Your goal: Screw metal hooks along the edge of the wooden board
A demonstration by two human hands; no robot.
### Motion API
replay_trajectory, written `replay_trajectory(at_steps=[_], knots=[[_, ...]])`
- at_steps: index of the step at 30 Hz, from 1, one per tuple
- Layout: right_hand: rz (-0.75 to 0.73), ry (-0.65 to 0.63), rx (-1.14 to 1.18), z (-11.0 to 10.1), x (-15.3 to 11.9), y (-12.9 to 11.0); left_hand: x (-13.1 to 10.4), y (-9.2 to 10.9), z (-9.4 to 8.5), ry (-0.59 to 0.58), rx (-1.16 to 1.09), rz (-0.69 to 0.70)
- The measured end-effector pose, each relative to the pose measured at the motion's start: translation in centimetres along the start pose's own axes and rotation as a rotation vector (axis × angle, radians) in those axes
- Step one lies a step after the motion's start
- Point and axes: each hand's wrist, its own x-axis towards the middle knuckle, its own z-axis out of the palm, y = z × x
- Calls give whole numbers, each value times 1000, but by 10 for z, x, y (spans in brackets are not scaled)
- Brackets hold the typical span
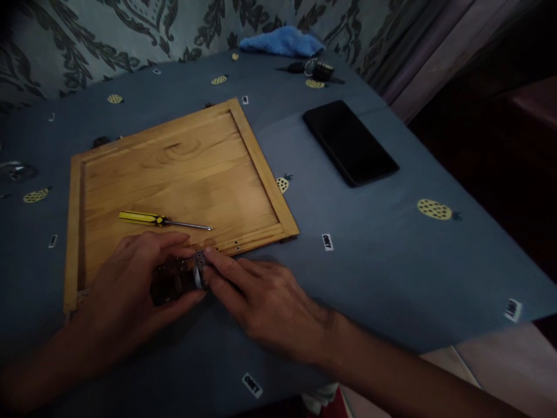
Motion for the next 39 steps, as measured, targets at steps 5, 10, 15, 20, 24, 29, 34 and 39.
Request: replay_trajectory(at_steps=[5, 10, 15, 20, 24, 29, 34, 39], knots=[[-9, -18, -5, 1, -1, 1, 0, 2, -2, -27, 12, -19], [-11, -56, -21, 1, -1, 1, 0, -2, 1, 6, -4, 12], [-9, -76, -18, 1, -1, 1, -1, -2, 1, -6, -7, -4], [-6, -71, -1, 0, -1, 0, -1, 0, 1, 3, -2, -6], [2, -84, -29, 0, -1, -1, -1, -2, 2, 23, -15, 1], [-14, -61, -28, 2, -2, -1, 1, -2, 1, 10, -34, -4], [-11, -92, -47, 2, -3, 0, 2, 0, -1, 1, -30, -8], [-8, -128, -62, 2, -2, -2, 1, 1, 0, -22, -35, -22]])
